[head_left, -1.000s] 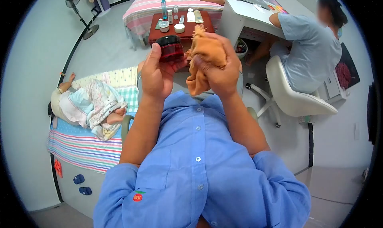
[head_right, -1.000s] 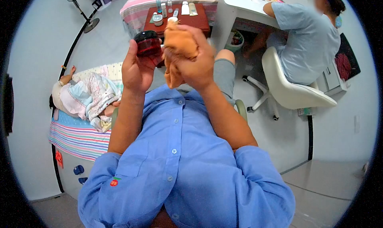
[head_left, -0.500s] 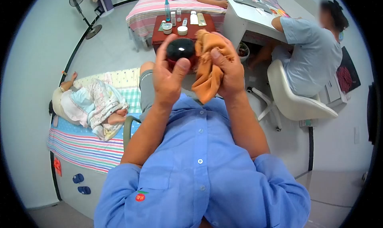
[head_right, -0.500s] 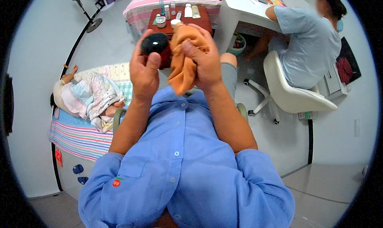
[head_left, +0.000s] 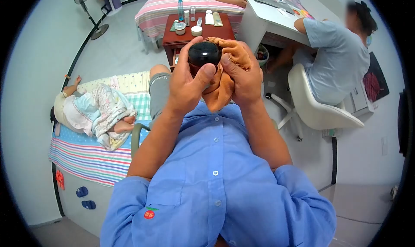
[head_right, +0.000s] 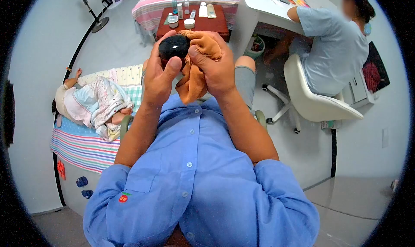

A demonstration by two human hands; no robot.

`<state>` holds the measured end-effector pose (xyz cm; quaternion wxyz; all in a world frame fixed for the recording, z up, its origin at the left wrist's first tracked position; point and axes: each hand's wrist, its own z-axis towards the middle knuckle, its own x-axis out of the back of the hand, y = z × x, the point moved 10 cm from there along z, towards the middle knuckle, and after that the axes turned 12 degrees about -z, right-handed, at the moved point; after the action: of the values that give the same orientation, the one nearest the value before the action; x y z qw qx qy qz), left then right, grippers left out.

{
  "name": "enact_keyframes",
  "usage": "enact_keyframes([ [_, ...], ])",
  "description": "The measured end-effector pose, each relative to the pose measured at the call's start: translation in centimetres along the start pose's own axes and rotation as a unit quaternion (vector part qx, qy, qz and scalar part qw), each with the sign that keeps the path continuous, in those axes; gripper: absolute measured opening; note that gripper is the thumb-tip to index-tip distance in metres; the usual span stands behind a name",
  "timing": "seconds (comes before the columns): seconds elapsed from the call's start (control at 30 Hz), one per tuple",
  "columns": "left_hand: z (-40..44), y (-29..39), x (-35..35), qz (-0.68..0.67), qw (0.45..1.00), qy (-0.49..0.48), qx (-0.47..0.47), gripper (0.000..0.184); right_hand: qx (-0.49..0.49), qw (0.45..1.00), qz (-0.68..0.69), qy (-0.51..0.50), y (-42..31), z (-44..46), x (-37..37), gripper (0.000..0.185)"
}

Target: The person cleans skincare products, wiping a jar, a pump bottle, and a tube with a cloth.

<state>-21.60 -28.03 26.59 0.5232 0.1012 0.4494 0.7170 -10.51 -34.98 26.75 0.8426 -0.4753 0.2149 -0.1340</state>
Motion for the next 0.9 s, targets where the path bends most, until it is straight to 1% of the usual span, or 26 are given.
enact_keyframes([
  [0.03,-0.1,-0.7,0.4,-0.021,1.0,0.012,0.008,0.067,0.053,0.993,-0.102,0.008,-1.2,-0.2,-0.1,0.033],
  [0.07,-0.1,-1.2,0.8,-0.041,0.999,0.022,0.017,0.065,0.107,0.973,-0.203,0.017,-2.5,-0.5,-0.3,0.035],
  [0.1,-0.3,-1.6,1.2,-0.054,0.996,0.047,0.052,0.057,0.151,0.957,-0.246,0.01,-3.5,-1.0,-1.2,0.041],
  [0.13,-0.2,-1.9,1.6,-0.054,0.996,0.044,0.052,0.057,0.153,0.957,-0.247,0.012,-4.0,-0.8,-1.7,0.041],
  [0.2,-0.6,-4.1,2.6,-0.186,0.972,0.069,0.128,0.047,0.31,0.884,-0.349,-0.037,-6.7,-2.3,-4.8,0.047],
  [0.23,-0.7,-3.4,2.0,-0.198,0.974,0.078,0.083,0.04,0.339,0.863,-0.374,-0.033,-5.8,-2.6,-4.8,0.047],
  [0.27,-0.8,-3.4,2.1,-0.199,0.973,0.079,0.085,0.04,0.337,0.863,-0.374,-0.032,-5.2,-2.3,-4.3,0.047],
  [0.33,-0.9,-4.1,1.4,-0.336,0.932,0.063,0.122,0.04,0.365,0.816,-0.447,-0.033,-4.5,-2.3,-4.2,0.053],
  [0.37,-0.9,-3.8,1.5,-0.253,0.959,0.058,0.117,0.04,0.346,0.835,-0.429,-0.004,-4.2,-1.9,-3.1,0.049],
  [0.4,-0.7,-3.5,1.3,-0.252,0.959,0.06,0.114,0.04,0.347,0.835,-0.427,-0.007,-4.4,-1.9,-3.0,0.049],
  [0.43,-0.4,-2.9,0.8,-0.231,0.966,0.049,0.101,0.041,0.236,0.919,-0.314,0.016,-3.3,-0.5,-0.9,0.044],
  [0.47,-0.3,-2.5,0.5,-0.211,0.973,0.038,0.088,0.043,0.117,0.974,-0.191,0.039,-1.6,0.2,0.9,0.039],
  [0.5,-0.3,-2.5,1.1,-0.212,0.973,0.053,0.073,0.047,-0.004,0.996,-0.062,0.061,0.7,0.5,2.0,0.034],
  [0.53,-0.3,-2.6,1.1,-0.213,0.973,0.053,0.072,0.047,-0.004,0.996,-0.062,0.06,0.8,0.5,2.1,0.034],
  [0.6,-0.1,-1.6,2.5,-0.152,0.983,0.105,0.007,0.048,-0.013,0.999,0.005,0.05,1.2,0.6,1.9,0.039],
  [0.63,0.0,-1.6,3.3,-0.122,0.985,0.123,-0.009,0.05,0.002,1.0,0.003,0.027,0.4,0.3,1.1,0.045],
  [0.67,0.2,-1.7,3.6,-0.122,0.985,0.123,-0.009,0.05,0.002,1.0,0.003,0.027,0.6,0.4,0.7,0.045],
  [0.7,0.1,-2.3,3.6,-0.153,0.981,0.119,0.009,0.05,0.068,0.993,-0.096,-0.004,-0.5,0.0,-0.6,0.047],
  [0.73,0.0,-2.8,3.6,-0.185,0.976,0.115,0.024,0.05,0.134,0.971,-0.195,-0.037,-1.4,-0.4,-1.9,0.049],
  [0.77,-0.2,-3.0,3.6,-0.152,0.983,0.102,0.031,0.051,0.134,0.971,-0.195,-0.036,-1.2,-0.4,-1.9,0.049],
  [0.8,-0.2,-2.8,3.1,-0.153,0.982,0.103,0.034,0.051,0.11,0.981,-0.16,-0.017,-0.6,-0.4,-1.3,0.049],
  [0.87,0.1,-2.4,1.3,-0.303,0.948,0.08,0.053,0.054,0.067,0.994,-0.088,0.015,0.6,-0.1,-0.2,0.049],
  [0.9,0.1,-2.2,1.1,-0.229,0.97,0.052,0.059,0.057,0.05,0.994,-0.095,0.032,-0.6,-0.3,0.4,0.043],
])
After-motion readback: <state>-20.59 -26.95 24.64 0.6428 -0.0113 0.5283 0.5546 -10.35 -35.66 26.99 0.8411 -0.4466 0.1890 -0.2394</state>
